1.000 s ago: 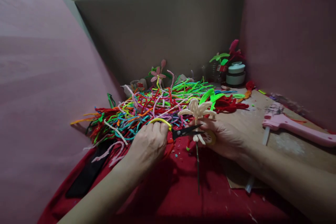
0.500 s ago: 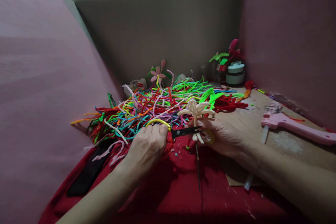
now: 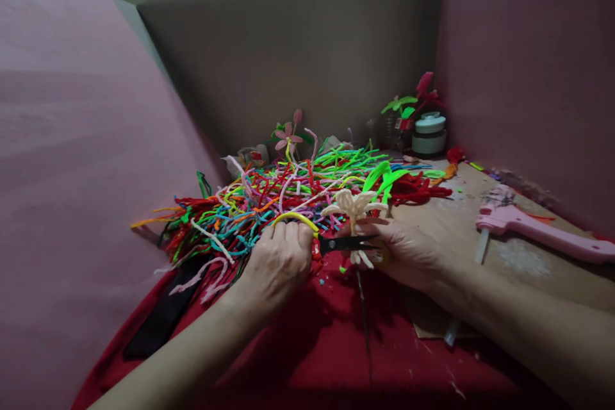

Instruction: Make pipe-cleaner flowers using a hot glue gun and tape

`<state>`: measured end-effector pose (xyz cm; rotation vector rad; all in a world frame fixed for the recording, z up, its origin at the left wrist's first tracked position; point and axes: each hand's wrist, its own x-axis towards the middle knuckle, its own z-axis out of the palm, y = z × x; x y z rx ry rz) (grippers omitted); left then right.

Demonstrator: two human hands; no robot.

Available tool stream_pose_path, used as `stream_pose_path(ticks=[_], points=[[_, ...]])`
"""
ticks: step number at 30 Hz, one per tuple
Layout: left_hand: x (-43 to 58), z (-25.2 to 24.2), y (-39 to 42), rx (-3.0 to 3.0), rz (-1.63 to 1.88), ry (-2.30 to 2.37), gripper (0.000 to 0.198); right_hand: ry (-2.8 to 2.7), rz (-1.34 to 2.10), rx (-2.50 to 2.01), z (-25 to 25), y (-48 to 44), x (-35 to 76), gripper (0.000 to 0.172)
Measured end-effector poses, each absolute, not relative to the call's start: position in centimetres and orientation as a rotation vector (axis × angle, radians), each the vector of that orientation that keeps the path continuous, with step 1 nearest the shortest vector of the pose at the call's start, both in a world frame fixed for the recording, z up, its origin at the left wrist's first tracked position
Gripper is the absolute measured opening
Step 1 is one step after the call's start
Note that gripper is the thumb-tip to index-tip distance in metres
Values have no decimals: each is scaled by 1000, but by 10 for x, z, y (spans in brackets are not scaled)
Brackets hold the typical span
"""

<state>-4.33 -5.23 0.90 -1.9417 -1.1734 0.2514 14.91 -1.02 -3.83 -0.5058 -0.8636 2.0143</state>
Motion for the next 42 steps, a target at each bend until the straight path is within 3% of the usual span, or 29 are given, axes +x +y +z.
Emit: stream_pose_path(ticks=[12, 20, 27, 39, 42], points=[[-38, 15, -57, -1919, 260, -1204, 21, -844, 2015, -556, -37, -9, 149, 15], [-55, 6, -68, -2211, 262, -1177, 18, -908, 1923, -483, -31, -6, 157, 13], [-88, 2, -54, -2082, 293, -1661, 19, -886, 1955, -448, -31, -5, 159, 18], [-93, 17, -17, -2292, 435, -1999, 22, -841, 1943, -499, -28, -7, 159, 15], [-76, 28, -19, -2417, 81, -2004, 18, -881, 1904, -508, -30, -6, 158, 18]])
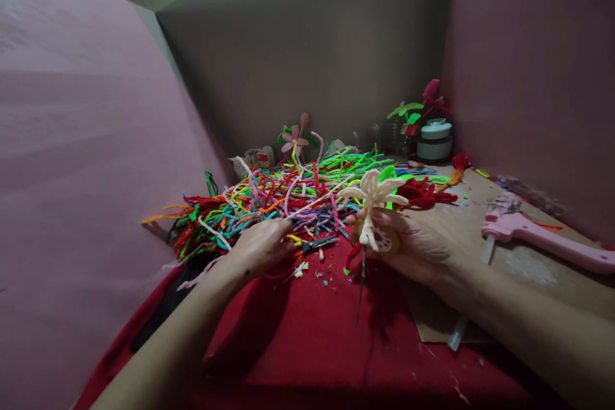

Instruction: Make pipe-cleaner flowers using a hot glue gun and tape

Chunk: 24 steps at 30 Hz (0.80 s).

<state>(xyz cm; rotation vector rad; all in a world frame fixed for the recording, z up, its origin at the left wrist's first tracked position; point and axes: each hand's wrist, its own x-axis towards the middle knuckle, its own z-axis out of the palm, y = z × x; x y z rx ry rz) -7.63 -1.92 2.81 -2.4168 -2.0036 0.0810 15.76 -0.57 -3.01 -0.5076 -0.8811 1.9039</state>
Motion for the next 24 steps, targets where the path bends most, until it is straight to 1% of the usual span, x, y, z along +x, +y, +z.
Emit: stream_pose_path(ticks=[2, 4, 5, 10, 12, 14, 17, 19, 21, 24], points=[[-53, 32, -27, -2646, -423, -2022, 25, -900, 1867, -495, -33, -5, 156, 19], [-25, 33, -37, -2887, -872, -2131, 36, -898, 1817, -468, -35, -5, 154, 16], [-11, 33, -40, -2955, -1064, -2169, 38, -897, 1794, -450, -36, -5, 153, 14], [23, 19, -43, -3084, -1583, -2212, 33, -996, 1766, -368, -35, -11, 151, 10], [25, 12, -41, -3081, -1735, -2176, 30, -995, 1770, -370, -33, -12, 150, 7], [24, 7, -39, -3044, -1859, -2135, 28, -958, 1783, -380, -32, -12, 148, 10], [25, 5, -39, -2952, -1919, -2158, 28, -895, 1780, -399, -32, -10, 147, 12], [27, 4, -40, -2895, -1811, -2152, 30, -840, 1721, -408, -33, -9, 146, 12], [28, 1, -39, -2800, -1562, -2033, 29, -807, 1649, -420, -32, -9, 147, 14], [28, -11, -36, -2556, -1083, -1692, 23, -827, 1596, -425, -31, -9, 147, 15]])
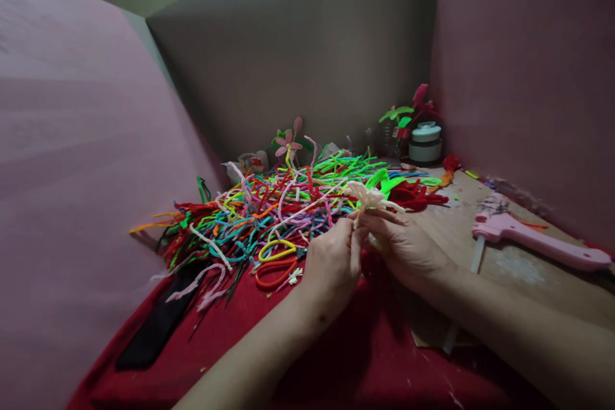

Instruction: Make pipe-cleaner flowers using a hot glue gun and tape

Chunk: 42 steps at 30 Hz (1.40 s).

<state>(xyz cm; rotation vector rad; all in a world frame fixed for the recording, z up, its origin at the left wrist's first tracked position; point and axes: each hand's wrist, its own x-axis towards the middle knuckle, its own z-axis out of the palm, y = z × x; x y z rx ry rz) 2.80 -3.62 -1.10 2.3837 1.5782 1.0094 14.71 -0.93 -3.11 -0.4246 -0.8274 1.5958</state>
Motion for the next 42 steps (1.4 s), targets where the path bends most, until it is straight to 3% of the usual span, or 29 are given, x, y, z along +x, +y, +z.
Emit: stream_pose_path(ticks=[4, 9, 17, 27, 35, 38, 42], points=[[25, -27, -33, 2974, 849, 1715, 19, -829, 1555, -414, -33, -9, 146, 16], [21, -27, -31, 3101, 815, 1693, 18, -871, 1548, -465, -38, -7, 146, 13], [14, -16, -35, 2458, 1204, 1417, 18, -1133, 1511, -451, -30, -11, 149, 14], [16, -4, -39, 1480, 1081, 1021, 24, -1063, 1616, -403, -38, -11, 146, 20], [8, -3, -31, 955, 871, 482, 14, -1059, 1717, -377, -29, -16, 147, 7], [7, -2, -31, 1116, 821, 586, 21, -1069, 1646, -378, -27, -17, 148, 8], [9, -7, -35, 1928, 1062, 1152, 26, -1088, 1461, -454, -30, -15, 147, 15]])
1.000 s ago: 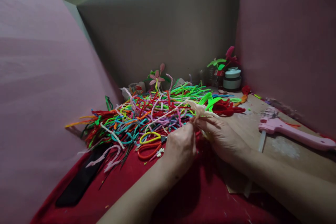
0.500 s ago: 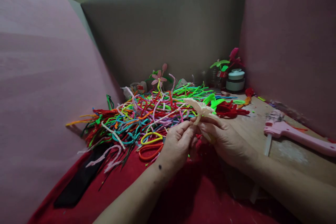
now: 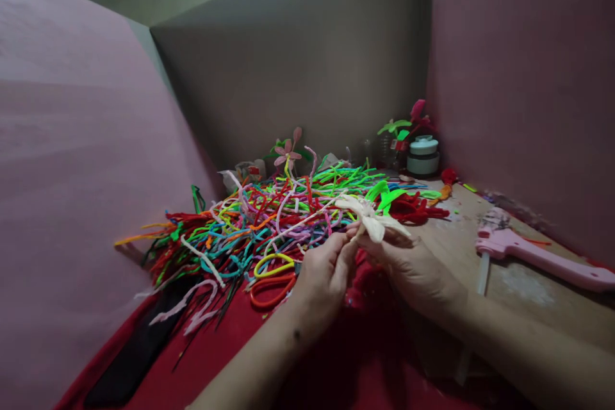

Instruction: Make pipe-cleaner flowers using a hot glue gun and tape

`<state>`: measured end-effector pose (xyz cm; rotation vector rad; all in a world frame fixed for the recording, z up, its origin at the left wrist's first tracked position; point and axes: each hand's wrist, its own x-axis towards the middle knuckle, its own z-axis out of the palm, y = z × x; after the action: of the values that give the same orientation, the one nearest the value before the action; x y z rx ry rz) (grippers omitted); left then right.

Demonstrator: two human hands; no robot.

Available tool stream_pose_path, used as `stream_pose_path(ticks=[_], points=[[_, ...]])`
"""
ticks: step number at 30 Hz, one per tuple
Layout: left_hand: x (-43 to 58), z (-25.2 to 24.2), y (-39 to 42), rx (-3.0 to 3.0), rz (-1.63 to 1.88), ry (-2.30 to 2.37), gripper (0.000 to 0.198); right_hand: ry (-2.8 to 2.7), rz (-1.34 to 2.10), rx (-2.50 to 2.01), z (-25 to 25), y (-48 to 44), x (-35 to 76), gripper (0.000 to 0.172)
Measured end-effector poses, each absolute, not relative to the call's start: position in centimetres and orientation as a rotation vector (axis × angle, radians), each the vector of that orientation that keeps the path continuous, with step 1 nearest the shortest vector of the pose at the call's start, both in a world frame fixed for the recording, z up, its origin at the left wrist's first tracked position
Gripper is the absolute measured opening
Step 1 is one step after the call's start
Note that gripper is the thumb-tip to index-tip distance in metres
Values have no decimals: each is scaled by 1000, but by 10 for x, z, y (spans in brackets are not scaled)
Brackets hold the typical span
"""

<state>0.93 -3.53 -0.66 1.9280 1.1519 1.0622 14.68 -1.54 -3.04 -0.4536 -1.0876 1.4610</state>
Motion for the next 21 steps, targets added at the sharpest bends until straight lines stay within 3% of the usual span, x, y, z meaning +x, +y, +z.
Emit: stream_pose_path(ticks=[3, 6, 14, 21], points=[[8, -17, -36, 2562, 1220, 1322, 17, -1127, 1333, -522, -31, -16, 146, 15], [6, -24, -34, 2794, 1277, 1250, 17, -1160, 1298, -527, -30, -18, 146, 16], [4, -6, -38, 1815, 1120, 1123, 25, -1339, 1266, -551, -25, -23, 150, 26], [3, -9, -34, 1285, 1004, 757, 27, -1316, 1400, -451, -21, -23, 149, 15]])
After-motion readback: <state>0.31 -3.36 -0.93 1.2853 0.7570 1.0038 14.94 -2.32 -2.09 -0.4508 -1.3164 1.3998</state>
